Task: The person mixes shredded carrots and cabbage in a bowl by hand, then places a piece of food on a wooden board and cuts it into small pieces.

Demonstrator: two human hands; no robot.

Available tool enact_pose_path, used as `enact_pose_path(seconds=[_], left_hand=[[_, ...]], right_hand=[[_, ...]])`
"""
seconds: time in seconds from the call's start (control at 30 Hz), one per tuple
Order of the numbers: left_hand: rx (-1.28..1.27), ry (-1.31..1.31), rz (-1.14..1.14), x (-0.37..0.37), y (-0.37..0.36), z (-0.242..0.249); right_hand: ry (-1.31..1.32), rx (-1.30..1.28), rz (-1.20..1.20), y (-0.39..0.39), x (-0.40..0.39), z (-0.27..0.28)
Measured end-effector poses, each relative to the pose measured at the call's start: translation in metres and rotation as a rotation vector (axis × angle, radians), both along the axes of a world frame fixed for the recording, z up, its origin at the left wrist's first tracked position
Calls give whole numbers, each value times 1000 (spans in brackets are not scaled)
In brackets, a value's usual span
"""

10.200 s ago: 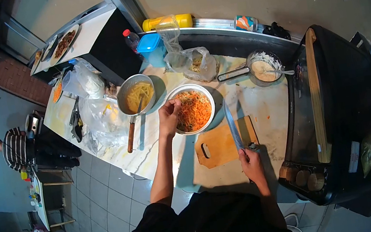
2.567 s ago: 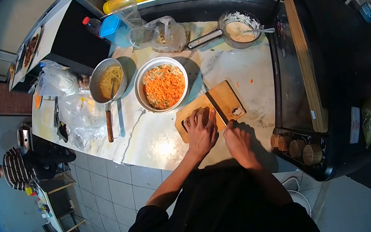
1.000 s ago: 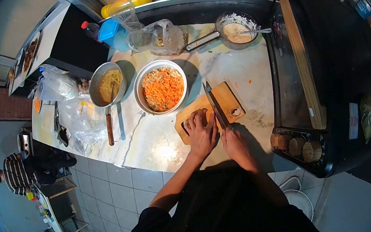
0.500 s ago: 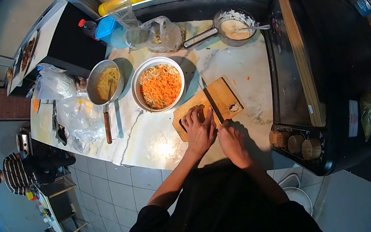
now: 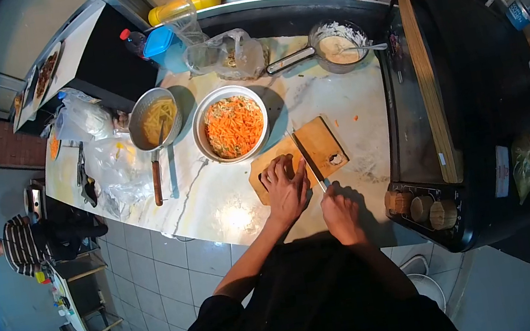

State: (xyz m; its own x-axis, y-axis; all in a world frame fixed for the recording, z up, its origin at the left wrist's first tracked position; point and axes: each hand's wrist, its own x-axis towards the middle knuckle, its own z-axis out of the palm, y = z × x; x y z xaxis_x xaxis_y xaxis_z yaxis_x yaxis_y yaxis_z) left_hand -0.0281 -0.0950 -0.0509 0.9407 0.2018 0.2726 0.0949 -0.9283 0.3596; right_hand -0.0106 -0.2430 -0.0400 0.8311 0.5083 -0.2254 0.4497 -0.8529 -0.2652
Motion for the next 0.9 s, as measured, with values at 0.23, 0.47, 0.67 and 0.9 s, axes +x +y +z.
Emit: enact_pose_path(seconds=[0.23, 0.47, 0.67, 0.9], left_hand=[[-1, -22, -3, -1, 1, -3], [-24, -2, -14, 0, 3, -1], [-46, -22, -16, 0, 4, -6], [-69, -37, -7, 0, 3, -4]], right_hand=[[94, 77, -36, 16, 26, -1], [364, 112, -118, 7, 35, 4], [419, 350, -110, 5, 27, -17], [307, 443, -114, 9, 20, -16]])
